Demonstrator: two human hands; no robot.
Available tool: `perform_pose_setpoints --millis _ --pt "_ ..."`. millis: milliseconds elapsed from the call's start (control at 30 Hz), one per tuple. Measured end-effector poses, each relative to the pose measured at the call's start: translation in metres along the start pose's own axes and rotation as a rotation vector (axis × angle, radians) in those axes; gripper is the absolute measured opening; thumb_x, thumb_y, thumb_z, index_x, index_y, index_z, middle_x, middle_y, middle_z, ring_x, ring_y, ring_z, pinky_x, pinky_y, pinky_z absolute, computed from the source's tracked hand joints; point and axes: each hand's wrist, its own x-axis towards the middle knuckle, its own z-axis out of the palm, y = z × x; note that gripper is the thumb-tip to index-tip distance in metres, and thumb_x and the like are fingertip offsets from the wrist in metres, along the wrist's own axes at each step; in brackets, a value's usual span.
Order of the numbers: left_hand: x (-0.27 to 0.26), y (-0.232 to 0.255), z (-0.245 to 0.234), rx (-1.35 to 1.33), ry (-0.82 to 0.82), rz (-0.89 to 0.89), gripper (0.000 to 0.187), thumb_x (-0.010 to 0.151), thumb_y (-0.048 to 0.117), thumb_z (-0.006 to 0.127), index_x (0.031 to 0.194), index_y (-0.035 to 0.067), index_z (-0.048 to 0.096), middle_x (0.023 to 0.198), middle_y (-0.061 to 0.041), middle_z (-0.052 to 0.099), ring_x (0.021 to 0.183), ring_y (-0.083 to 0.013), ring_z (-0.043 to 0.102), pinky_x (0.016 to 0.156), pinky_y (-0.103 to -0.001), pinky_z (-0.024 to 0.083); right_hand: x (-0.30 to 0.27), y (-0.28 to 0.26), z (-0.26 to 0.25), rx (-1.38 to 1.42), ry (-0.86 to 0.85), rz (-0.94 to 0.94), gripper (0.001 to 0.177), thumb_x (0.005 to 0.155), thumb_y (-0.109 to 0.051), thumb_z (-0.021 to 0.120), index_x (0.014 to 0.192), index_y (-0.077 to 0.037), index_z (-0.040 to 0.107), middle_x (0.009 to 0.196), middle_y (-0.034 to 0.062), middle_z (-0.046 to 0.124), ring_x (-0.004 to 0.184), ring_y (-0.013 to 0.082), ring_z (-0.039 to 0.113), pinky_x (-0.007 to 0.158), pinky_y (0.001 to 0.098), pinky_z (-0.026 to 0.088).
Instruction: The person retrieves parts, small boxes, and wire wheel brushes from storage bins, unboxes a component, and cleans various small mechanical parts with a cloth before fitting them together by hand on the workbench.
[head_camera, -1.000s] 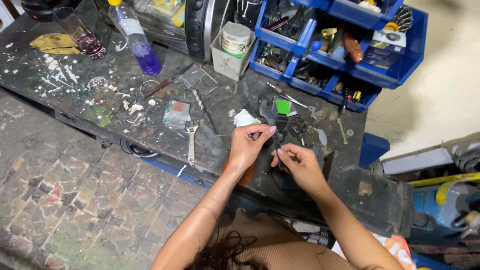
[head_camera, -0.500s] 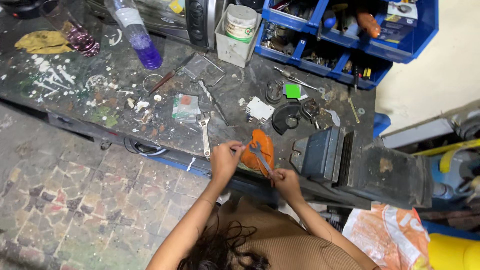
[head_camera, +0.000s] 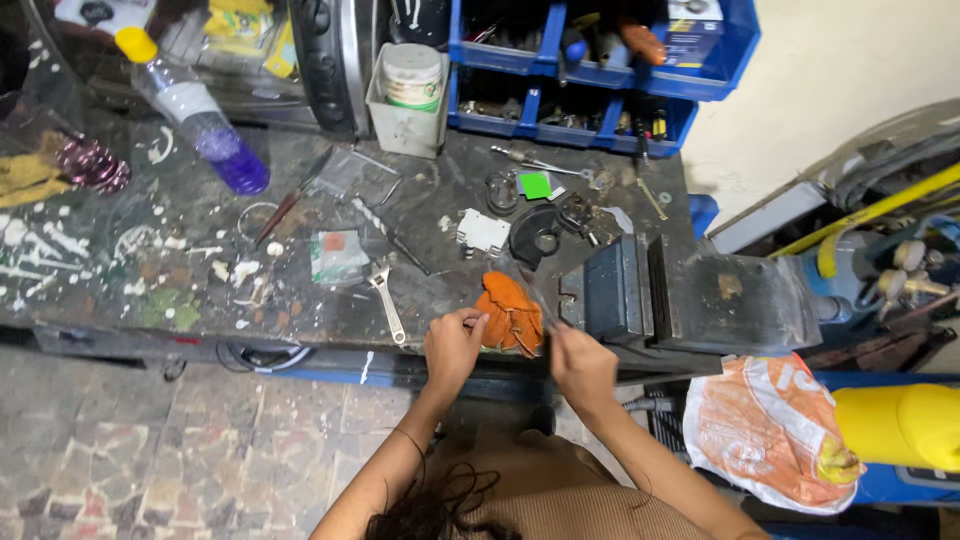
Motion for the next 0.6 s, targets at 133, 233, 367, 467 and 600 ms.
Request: perform_pose_setpoints --millis 133,233,367,467,600 --pt "0.002 0.006 0.001 -0.01 0.006 0.054 0.025 0.089 0.033 0.074 0.094 0.01 0.081 0.081 -0.013 0.077 0.076 -0.0344 0.075 0.068 -0.045 0.057 -0.004 0.015 0.062 -0.369 -0.398 -0.124 0.054 0.081 -0.007 0.064 0.134 0.003 0.059 0.096 0.0137 0.069 0.076 0.0289 0.068 0.056 0.0399 0.057" --pt "0.005 0.006 0.002 -0.008 -0.006 0.057 0.025 0.089 0.034 0.073 0.093 0.009 0.08 0.082 -0.013 0.077 0.077 -0.0344 0.075 0.068 -0.045 0.058 -0.015 0.011 0.075 -0.466 -0.613 -0.072 0.065 0.082 -0.008 0.06 0.145 0.007 0.047 0.1 0.0178 0.063 0.084 0.033 0.067 0.059 0.0395 0.059" --pt "0.005 0.007 0.005 -0.073 0.0 0.086 0.027 0.088 0.033 0.075 0.093 0.007 0.08 0.083 -0.015 0.077 0.079 -0.035 0.075 0.069 -0.044 0.058 -0.014 0.0 0.06 -0.385 -0.574 -0.027 0.074 0.078 -0.004 0.059 0.149 0.005 0.043 0.103 0.0206 0.06 0.089 0.0375 0.066 0.062 0.0406 0.059" --pt "0.004 0.004 0.004 -0.054 -0.034 0.059 0.027 0.087 0.033 0.075 0.095 0.007 0.08 0.084 -0.015 0.077 0.079 -0.0345 0.075 0.07 -0.044 0.059 -0.015 0.0 0.056 -0.422 -0.689 0.095 0.075 0.079 -0.002 0.057 0.152 -0.009 0.041 0.108 0.0213 0.058 0.094 0.039 0.063 0.066 0.0407 0.059" --pt "0.007 -0.005 0.004 -0.052 -0.009 0.102 0.026 0.087 0.031 0.075 0.094 0.007 0.08 0.085 -0.015 0.078 0.08 -0.0345 0.075 0.071 -0.043 0.059 -0.011 0.013 0.069 -0.302 -0.638 0.042 0.071 0.086 -0.002 0.056 0.155 -0.007 0.041 0.109 0.0185 0.059 0.097 0.0354 0.064 0.074 0.0434 0.058"
